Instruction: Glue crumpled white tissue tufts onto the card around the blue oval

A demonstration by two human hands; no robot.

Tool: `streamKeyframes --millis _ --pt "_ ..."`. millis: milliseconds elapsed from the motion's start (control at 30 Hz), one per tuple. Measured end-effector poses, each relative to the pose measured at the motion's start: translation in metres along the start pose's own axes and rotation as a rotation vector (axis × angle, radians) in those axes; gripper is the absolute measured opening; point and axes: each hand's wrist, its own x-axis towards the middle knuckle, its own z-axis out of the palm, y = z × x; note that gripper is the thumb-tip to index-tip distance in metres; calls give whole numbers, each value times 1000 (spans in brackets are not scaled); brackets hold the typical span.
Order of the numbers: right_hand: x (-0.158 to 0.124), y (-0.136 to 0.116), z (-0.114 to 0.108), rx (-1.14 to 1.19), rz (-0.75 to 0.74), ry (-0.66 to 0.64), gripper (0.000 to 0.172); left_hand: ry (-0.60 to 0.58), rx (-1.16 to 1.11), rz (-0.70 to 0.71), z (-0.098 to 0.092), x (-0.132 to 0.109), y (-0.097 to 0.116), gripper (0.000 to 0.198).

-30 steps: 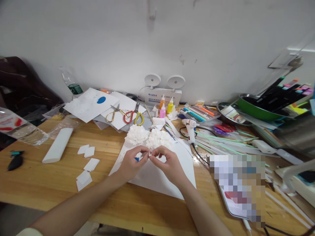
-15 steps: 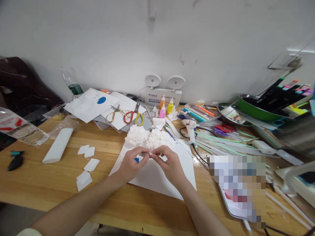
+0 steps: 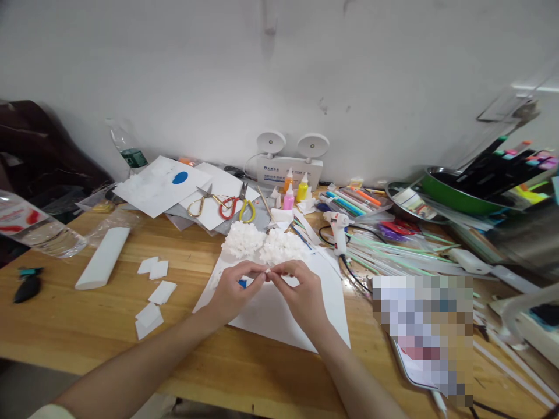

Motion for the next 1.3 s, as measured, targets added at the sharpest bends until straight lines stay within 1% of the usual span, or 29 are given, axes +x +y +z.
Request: streamKeyframes --millis 133,200,300,400,467,633,900,1100,1167,1300 --pt "0 -1 0 0 26 22 11 -16 -61 -39 0 0 2 13" --pt "0 0 1 3 10 29 9 -26 -94 -57 0 0 2 14" --pt "-1 5 4 -12 -70 40 6 -49 -110 -63 2 0 -2 14" --pt "-2 8 5 -67 -152 78 5 -39 -84 -48 4 0 -6 14" --pt "-1 8 5 -96 -173 77 5 -27 -72 -47 5 0 -8 15" --pt "1 5 3 -86 -144 28 6 -41 -70 -40 6 0 -9 16" --pt "0 4 5 -49 -101 43 3 -13 -96 -47 5 0 -7 14" --pt "1 7 1 28 -115 -39 10 1 -103 -64 3 1 -4 14" --pt "2 9 1 39 -123 -25 10 -25 -130 -83 2 1 -2 14" --pt "1 12 3 8 -141 48 8 -97 -245 -150 2 1 0 17"
